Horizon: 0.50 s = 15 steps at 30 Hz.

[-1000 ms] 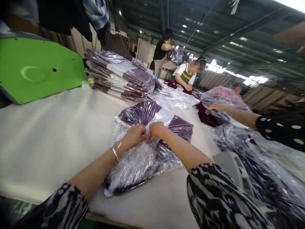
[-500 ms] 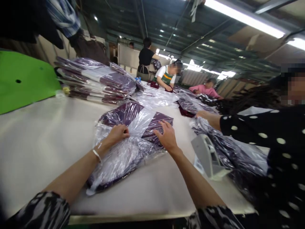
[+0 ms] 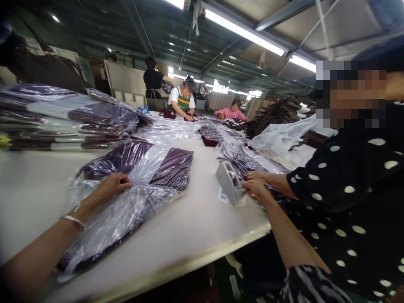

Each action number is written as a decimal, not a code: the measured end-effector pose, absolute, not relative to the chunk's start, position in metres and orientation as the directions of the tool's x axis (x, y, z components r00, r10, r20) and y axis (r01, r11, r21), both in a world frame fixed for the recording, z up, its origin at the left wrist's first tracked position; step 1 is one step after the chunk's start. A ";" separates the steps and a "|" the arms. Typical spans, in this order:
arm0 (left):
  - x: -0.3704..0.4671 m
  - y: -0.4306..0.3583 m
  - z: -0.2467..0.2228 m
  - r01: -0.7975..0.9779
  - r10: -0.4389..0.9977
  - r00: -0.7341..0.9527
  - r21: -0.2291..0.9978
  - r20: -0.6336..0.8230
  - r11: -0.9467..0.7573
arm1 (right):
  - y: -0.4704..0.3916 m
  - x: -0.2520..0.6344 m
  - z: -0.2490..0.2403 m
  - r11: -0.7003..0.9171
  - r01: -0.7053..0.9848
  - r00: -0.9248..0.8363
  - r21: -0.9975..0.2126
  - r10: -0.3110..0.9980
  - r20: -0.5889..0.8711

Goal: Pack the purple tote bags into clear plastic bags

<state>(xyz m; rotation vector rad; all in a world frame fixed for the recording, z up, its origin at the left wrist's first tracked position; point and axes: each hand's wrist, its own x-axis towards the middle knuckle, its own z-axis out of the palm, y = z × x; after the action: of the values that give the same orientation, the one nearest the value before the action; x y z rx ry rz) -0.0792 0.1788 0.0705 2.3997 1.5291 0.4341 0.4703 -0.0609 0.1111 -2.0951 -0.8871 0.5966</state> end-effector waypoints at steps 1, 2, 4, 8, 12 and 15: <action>-0.079 0.178 0.071 0.831 0.912 0.395 0.381 0.111 -0.406 | -0.062 0.469 0.111 -0.452 0.355 0.648 -0.818 0.750 -0.133; -0.078 0.178 0.072 0.829 0.913 0.391 0.387 0.116 -0.404 | -0.063 0.469 0.112 -0.443 0.315 0.650 -0.839 0.745 -0.149; -0.078 0.178 0.071 0.825 0.915 0.384 0.398 0.124 -0.401 | -0.064 0.468 0.115 -0.418 0.243 0.653 -0.875 0.738 -0.170; -0.079 0.182 0.069 0.830 0.915 0.386 0.389 0.119 -0.400 | -0.064 0.460 0.121 -0.312 0.138 0.692 -0.940 0.709 -0.134; -0.080 0.186 0.068 0.834 0.909 0.400 0.366 0.112 -0.413 | -0.072 0.454 0.129 -0.147 0.083 0.767 -0.986 0.641 -0.032; -0.081 0.187 0.065 0.839 0.907 0.407 0.349 0.106 -0.418 | -0.096 0.455 0.130 -0.039 0.016 0.770 -0.999 0.638 -0.012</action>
<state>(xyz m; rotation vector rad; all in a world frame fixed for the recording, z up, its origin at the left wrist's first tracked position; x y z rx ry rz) -0.0810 0.1872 0.0650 2.4240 1.5357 0.4113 0.4549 -0.0959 0.1300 -1.5446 -0.5462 0.5426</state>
